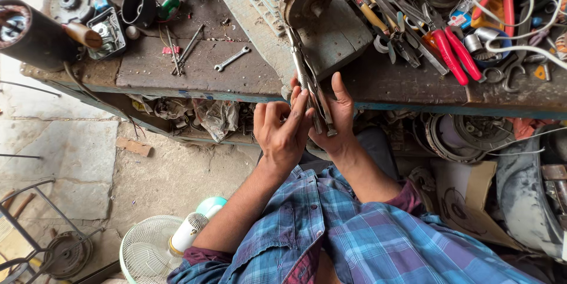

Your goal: The person uses pliers to grip and adjust a metal component on a workbench. They repeatedly reposition the pliers and apply pressure to the part, occasionally switching grip orientation. The person also briefly handles a red-handled tool before returning to the pliers.

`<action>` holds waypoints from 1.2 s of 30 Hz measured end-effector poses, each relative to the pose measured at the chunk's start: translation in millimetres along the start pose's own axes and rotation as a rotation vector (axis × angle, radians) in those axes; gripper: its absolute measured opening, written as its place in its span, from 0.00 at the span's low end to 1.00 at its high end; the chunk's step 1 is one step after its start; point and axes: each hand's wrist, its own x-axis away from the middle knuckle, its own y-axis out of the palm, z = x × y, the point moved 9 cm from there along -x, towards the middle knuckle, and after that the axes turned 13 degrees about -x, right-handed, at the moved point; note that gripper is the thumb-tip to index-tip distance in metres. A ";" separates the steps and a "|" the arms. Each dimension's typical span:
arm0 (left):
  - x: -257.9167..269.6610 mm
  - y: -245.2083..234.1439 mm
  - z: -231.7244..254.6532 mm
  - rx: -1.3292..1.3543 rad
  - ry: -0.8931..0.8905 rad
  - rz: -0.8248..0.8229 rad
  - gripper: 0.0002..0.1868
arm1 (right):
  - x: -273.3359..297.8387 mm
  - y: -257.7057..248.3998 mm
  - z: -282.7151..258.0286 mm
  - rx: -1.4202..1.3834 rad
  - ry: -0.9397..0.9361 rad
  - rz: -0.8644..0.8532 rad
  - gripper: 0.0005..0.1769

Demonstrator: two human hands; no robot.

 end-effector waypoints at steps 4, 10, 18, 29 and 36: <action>4.0 1.3 -5.1 0.093 -0.012 0.010 0.23 | -4.4 1.1 4.9 0.000 -0.029 0.012 0.47; 9.9 -5.1 -8.0 0.087 0.058 0.082 0.22 | -12.0 -9.6 10.1 0.065 -0.058 0.008 0.44; 13.4 -7.6 -16.5 0.154 0.071 0.021 0.23 | -10.9 -18.9 6.3 0.002 -0.074 0.090 0.25; 46.4 40.5 -65.9 0.821 -0.609 -0.198 0.17 | 13.6 -31.1 -4.7 0.432 -0.020 0.336 0.16; 74.0 82.5 -69.5 0.666 -0.685 -0.546 0.15 | 76.9 -48.7 -45.3 1.119 -0.167 0.825 0.15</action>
